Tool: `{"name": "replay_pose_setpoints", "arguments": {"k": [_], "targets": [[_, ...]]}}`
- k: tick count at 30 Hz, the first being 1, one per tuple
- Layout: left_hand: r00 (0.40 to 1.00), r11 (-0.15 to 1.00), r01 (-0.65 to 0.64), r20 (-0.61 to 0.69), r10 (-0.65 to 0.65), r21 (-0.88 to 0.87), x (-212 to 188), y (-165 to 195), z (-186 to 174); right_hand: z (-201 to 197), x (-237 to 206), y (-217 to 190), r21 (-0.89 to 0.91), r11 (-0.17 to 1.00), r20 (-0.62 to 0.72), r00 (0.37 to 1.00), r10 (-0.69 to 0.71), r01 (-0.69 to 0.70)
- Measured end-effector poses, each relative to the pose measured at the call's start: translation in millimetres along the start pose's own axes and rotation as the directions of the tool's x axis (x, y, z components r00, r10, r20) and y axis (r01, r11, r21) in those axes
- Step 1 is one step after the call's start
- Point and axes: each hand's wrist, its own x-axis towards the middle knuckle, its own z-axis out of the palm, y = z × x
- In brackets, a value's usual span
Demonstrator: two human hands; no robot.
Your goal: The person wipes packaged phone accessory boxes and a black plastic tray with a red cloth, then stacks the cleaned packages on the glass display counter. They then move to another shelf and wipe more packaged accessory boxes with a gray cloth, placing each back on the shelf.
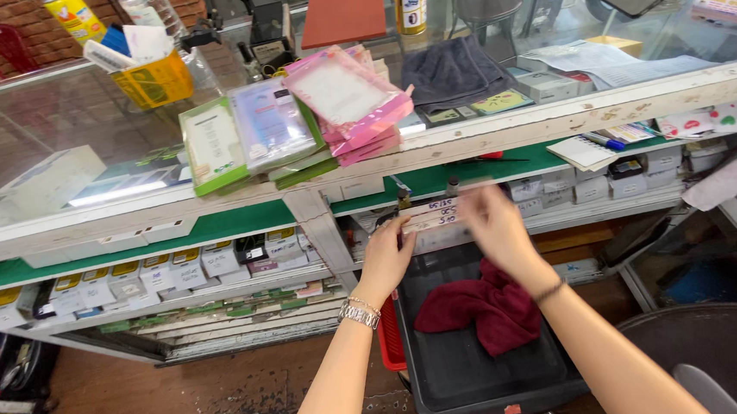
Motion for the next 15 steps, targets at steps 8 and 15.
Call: {"name": "replay_pose_setpoints", "arguments": {"k": [8, 15], "targets": [[0.987, 0.849, -0.14, 0.002, 0.161, 0.51, 35, -46, 63, 0, -120, 53, -0.792, 0.575, 0.419, 0.868, 0.266, 0.207], [0.998, 0.977, -0.049, 0.047, 0.04, 0.208, -3, -29, 55, -50, -102, 39, -0.195, 0.96, 0.055, 0.975, 0.217, -0.203]]}}
